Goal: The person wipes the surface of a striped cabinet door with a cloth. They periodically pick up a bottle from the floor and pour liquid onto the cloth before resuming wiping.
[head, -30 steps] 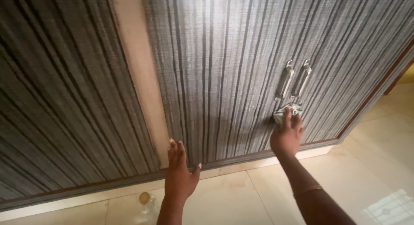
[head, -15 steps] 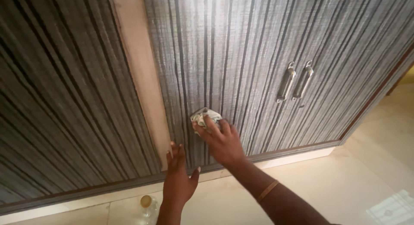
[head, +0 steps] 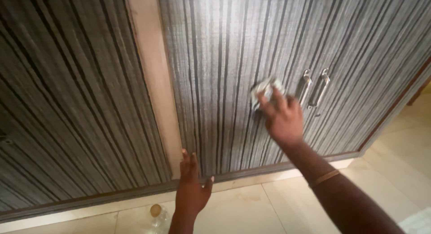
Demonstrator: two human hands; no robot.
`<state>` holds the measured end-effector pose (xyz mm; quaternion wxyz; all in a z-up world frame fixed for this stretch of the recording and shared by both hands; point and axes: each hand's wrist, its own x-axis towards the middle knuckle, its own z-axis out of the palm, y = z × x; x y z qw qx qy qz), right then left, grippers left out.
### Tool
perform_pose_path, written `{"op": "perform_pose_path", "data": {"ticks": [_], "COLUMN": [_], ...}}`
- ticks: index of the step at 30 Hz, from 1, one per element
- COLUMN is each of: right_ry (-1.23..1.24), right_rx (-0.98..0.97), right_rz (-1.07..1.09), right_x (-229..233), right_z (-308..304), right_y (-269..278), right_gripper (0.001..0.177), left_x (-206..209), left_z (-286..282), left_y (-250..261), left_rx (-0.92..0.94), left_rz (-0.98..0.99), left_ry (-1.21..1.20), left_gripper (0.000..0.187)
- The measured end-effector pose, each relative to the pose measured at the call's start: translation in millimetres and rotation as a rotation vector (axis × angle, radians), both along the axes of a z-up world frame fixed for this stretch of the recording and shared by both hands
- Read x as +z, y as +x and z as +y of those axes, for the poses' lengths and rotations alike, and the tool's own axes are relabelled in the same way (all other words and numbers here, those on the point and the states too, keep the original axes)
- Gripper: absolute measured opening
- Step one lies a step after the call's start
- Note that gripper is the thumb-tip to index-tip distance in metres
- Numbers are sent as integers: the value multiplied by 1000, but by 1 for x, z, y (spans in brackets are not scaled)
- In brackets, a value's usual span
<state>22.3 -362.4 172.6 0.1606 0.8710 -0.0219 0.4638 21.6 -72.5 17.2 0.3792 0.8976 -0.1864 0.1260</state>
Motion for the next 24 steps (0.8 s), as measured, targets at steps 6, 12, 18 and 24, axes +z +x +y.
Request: {"op": "perform_pose_path", "data": {"ticks": [6,12,18,24], "right_ry": [-19,-88,-300,-1124], "right_rx": [137,254,138,249], "right_rz": [-397,-482,-18,116], "right_x": [129,227,160,27], "right_z": [7,52,80,32], "right_y": [32,46,15,9], "right_gripper": [64,66,58,76], "left_x": [0,19,12,-12], "left_z": [-4,-4,-1,0], "left_y": [3,2,-2,2], "left_rx": [6,-7,3,-17], "left_rz": [49,230,138,-95], "left_ry": [36,105,57,-26], "left_gripper": [104,103,103,103]}}
